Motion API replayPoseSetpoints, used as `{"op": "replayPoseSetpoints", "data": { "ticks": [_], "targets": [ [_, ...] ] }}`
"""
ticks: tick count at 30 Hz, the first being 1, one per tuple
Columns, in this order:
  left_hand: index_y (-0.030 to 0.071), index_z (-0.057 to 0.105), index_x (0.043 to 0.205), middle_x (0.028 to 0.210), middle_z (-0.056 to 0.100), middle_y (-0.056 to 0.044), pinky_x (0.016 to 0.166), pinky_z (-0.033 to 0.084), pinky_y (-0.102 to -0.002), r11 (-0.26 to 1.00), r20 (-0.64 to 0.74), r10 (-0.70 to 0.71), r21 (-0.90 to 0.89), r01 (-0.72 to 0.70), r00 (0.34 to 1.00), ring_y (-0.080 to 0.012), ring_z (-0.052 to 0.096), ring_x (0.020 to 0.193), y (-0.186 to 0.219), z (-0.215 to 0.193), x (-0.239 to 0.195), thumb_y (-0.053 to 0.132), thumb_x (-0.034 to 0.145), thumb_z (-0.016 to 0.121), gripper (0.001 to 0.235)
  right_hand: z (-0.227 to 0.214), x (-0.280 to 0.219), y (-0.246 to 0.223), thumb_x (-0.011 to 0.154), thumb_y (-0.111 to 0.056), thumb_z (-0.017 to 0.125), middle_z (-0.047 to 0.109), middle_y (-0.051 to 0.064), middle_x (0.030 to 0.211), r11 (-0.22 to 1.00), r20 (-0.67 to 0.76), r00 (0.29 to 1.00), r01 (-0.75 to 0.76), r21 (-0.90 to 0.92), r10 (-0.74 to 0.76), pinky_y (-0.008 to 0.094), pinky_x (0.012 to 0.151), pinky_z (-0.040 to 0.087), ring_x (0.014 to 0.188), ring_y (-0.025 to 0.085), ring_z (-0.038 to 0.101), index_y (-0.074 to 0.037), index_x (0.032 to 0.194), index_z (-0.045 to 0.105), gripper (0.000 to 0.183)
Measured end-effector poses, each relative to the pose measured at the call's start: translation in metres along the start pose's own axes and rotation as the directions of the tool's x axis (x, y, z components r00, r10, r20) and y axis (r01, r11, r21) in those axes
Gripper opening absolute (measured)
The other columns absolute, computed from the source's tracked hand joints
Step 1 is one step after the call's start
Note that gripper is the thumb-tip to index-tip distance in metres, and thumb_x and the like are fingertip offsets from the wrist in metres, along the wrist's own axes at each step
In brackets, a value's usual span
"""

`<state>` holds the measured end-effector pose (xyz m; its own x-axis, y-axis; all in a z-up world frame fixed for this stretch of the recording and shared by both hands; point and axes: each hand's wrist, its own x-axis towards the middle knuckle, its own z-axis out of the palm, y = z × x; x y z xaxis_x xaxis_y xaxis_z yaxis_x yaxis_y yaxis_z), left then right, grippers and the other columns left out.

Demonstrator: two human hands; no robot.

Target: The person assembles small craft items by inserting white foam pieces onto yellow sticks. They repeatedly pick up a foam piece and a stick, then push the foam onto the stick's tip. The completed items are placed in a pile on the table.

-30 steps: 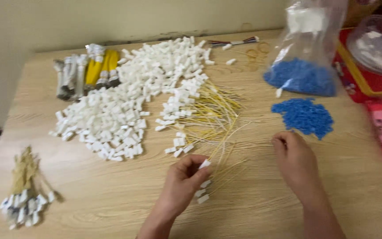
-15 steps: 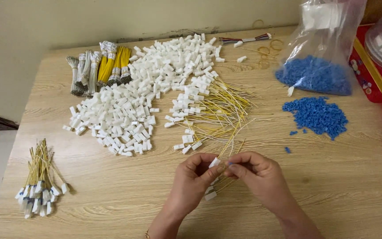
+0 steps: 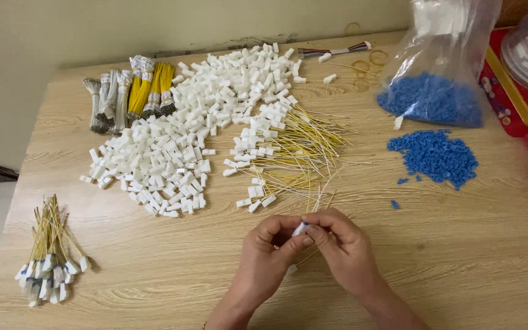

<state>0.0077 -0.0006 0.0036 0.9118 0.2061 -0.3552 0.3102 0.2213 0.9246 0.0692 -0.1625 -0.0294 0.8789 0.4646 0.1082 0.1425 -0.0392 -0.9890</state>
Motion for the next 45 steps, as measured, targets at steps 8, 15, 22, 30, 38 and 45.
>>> {"op": "replayPoseSetpoints", "data": {
  "ticks": [8,15,22,30,38,45],
  "targets": [
    [0.002,0.077,0.111,0.088,0.077,-0.003,0.069,0.056,-0.022,0.997,0.023,0.042,-0.069,-0.041,0.999,-0.0064,0.067,0.078,-0.017,-0.004,0.002,0.006,0.090,0.076,0.022,0.006,-0.014,-0.010,0.093,0.008,0.058,0.069,0.009,0.117,0.970,0.013,0.976,0.216,-0.115,-0.216,0.030,0.091,0.054,0.106,0.018,0.068,-0.003,0.127,0.067,0.036],
    [0.010,0.080,0.107,0.083,0.072,-0.006,0.062,0.056,-0.032,0.744,-0.036,0.167,0.660,-0.102,0.985,-0.0175,0.071,0.068,0.023,0.002,0.004,0.017,0.085,0.078,0.023,-0.032,-0.005,-0.025,0.094,-0.004,0.064,0.070,0.005,0.103,0.938,-0.177,0.981,-0.138,-0.318,0.085,0.028,0.074,0.062,0.087,0.015,0.073,-0.010,0.120,0.071,0.028],
    [0.005,0.075,0.094,0.091,0.075,-0.011,0.077,0.054,-0.045,0.493,0.150,0.505,0.758,-0.427,0.850,-0.0340,0.068,0.087,-0.010,-0.012,0.005,0.010,0.080,0.076,0.015,-0.113,0.004,0.020,0.088,-0.021,0.075,0.070,0.012,0.106,0.618,-0.437,0.894,-0.399,-0.677,0.098,0.038,0.078,0.057,0.090,0.025,0.072,-0.006,0.112,0.072,0.028],
    [0.004,0.076,0.103,0.094,0.074,-0.014,0.078,0.054,-0.045,0.506,0.230,0.423,0.743,-0.439,0.876,-0.0340,0.068,0.088,0.004,-0.033,-0.009,0.009,0.075,0.078,0.029,-0.117,0.008,0.013,0.092,-0.025,0.075,0.072,0.014,0.105,0.484,-0.405,0.910,-0.394,-0.781,0.087,0.042,0.082,0.055,0.091,0.031,0.070,-0.005,0.106,0.076,0.025],
    [0.008,0.076,0.103,0.093,0.072,-0.012,0.073,0.055,-0.045,0.376,-0.001,0.595,0.884,-0.277,0.804,-0.0335,0.068,0.084,-0.002,-0.041,0.025,0.014,0.078,0.079,0.026,-0.139,-0.002,0.038,0.094,-0.017,0.076,0.076,0.013,0.093,0.671,-0.520,0.844,-0.459,-0.582,0.127,0.035,0.074,0.056,0.081,0.019,0.071,0.000,0.111,0.074,0.024],
    [0.013,0.076,0.094,0.089,0.069,-0.010,0.072,0.055,-0.045,0.236,0.008,0.624,0.951,-0.198,0.781,-0.0316,0.067,0.084,-0.012,-0.038,0.056,0.016,0.079,0.078,0.016,-0.140,0.006,0.027,0.098,-0.015,0.072,0.072,0.008,0.083,0.755,-0.545,0.791,-0.531,-0.386,0.278,0.032,0.060,0.053,0.071,0.013,0.065,-0.002,0.113,0.073,0.020]
  ]
}}
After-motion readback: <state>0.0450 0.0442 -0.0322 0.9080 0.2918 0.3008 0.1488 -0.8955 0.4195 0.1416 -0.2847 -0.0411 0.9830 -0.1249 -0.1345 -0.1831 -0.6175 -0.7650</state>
